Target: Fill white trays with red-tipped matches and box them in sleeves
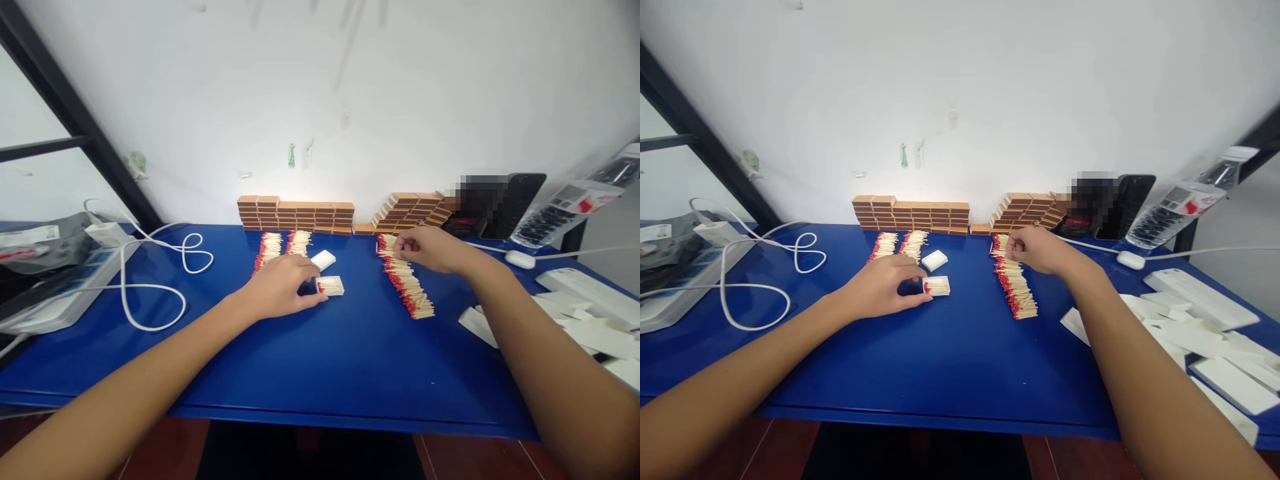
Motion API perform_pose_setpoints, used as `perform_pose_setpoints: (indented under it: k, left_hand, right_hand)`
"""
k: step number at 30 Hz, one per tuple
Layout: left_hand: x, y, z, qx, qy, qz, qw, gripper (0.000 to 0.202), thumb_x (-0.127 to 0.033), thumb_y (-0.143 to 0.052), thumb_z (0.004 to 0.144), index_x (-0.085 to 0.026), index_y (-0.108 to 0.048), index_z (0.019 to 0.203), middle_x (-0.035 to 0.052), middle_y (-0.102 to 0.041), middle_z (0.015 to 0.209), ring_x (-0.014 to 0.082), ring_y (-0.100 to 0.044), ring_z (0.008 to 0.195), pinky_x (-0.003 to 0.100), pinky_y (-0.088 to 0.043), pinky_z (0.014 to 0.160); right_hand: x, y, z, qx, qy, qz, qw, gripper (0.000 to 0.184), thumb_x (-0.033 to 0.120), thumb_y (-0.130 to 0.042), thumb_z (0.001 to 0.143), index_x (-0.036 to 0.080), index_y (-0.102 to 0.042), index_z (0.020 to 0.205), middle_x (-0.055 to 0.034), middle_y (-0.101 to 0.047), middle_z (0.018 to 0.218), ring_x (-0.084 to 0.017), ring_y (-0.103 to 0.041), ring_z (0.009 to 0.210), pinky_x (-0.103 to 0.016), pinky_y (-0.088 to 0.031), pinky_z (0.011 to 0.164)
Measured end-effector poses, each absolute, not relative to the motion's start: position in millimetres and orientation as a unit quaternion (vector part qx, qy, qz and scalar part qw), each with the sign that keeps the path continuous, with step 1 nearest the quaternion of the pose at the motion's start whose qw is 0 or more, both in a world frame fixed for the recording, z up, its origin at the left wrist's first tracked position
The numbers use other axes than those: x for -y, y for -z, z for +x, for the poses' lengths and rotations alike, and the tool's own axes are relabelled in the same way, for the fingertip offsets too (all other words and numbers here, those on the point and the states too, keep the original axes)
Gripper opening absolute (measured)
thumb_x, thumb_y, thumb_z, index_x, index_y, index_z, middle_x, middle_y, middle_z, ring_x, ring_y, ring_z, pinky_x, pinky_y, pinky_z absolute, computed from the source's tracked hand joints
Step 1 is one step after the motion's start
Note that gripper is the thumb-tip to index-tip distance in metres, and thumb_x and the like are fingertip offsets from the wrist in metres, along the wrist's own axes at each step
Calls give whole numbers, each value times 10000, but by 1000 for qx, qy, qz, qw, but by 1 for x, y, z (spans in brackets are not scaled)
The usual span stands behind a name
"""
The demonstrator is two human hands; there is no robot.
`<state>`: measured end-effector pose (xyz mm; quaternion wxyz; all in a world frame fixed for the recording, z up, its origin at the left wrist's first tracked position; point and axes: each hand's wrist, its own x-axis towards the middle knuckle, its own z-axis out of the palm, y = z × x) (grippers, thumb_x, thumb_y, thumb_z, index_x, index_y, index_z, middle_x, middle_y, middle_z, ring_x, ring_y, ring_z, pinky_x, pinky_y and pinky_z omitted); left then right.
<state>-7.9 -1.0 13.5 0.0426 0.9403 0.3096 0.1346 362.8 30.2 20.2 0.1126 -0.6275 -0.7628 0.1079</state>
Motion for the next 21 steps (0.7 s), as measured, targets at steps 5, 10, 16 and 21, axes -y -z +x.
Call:
perform_pose_setpoints:
  k: [5, 10, 16, 21]
  left_hand:
    - [2, -15, -7, -304, -134, 942, 41, 284, -451, -749, 994, -173, -765, 1050, 78, -776, 1010, 252, -714, 943, 367, -524, 814]
    - [0, -13, -8, -302, -145, 941, 42, 276, -446, -749, 994, -179, -764, 1062, 81, -776, 1025, 260, -720, 977, 367, -534, 838]
    - [0, -13, -9, -306, -140, 940, 45, 276, -446, -744, 998, -180, -765, 1070, 83, -776, 1025, 270, -724, 999, 381, -546, 859]
    - [2, -13, -8, -303, -146, 941, 43, 282, -440, -752, 993, -182, -763, 1107, 92, -787, 1074, 268, -731, 1026, 377, -555, 864]
  right_hand:
    - [-31, -16, 362, 756, -113, -636, 105, 128, 331, -648, 827, 221, -708, 800, -50, -773, 777, -209, -669, 721, -313, -466, 644]
    - [-31, -15, 362, 767, -117, -624, 95, 161, 380, -652, 838, 231, -689, 787, -52, -771, 765, -213, -659, 708, -311, -461, 617]
    - [-27, -21, 359, 763, -110, -630, 95, 194, 404, -626, 884, 232, -666, 802, -65, -765, 790, -221, -656, 724, -323, -453, 632]
    - [-9, -35, 330, 793, -140, -575, 145, 341, 542, -588, 969, 237, -660, 835, -66, -741, 780, -213, -629, 708, -327, -440, 628]
